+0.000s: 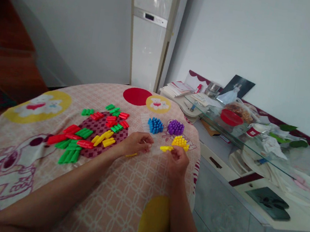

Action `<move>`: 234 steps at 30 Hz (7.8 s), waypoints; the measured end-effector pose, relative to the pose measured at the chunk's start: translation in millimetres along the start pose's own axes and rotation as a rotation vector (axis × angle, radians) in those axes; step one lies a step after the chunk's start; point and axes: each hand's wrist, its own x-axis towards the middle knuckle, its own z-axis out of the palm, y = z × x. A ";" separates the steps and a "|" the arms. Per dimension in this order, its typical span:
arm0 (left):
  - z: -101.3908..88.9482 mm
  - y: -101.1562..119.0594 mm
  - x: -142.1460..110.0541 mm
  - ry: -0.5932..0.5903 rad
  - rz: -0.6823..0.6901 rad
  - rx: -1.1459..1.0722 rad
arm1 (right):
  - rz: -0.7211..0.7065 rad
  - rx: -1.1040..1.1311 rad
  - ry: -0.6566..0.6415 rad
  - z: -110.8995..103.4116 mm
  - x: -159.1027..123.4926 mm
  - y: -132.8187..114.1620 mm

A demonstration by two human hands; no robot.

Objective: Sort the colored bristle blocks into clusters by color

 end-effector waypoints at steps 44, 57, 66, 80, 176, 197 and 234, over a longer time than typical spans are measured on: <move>-6.8 6.0 -4.4 -0.058 0.098 0.444 | -0.585 -0.498 -0.355 28.1 -22.6 -5.8; 1.2 1.8 -3.2 -0.176 0.169 0.262 | -0.405 -0.453 -0.207 23.9 -15.6 -1.3; -9.7 5.8 -5.0 -0.158 0.159 0.275 | -0.322 -0.468 0.056 5.0 2.9 5.8; -15.3 3.6 -4.6 -0.139 0.163 0.389 | -0.186 -1.069 -0.013 4.0 23.2 6.4; -147.2 10.1 -42.6 0.416 -0.057 0.721 | -0.461 -0.776 -0.801 138.1 -22.1 -71.5; -152.9 11.5 -44.0 0.401 -0.100 0.756 | -0.068 -0.312 -0.191 14.2 -6.4 -29.5; -187.0 1.6 -72.9 0.448 -0.233 0.646 | -0.141 -0.624 0.040 -27.6 18.8 -19.1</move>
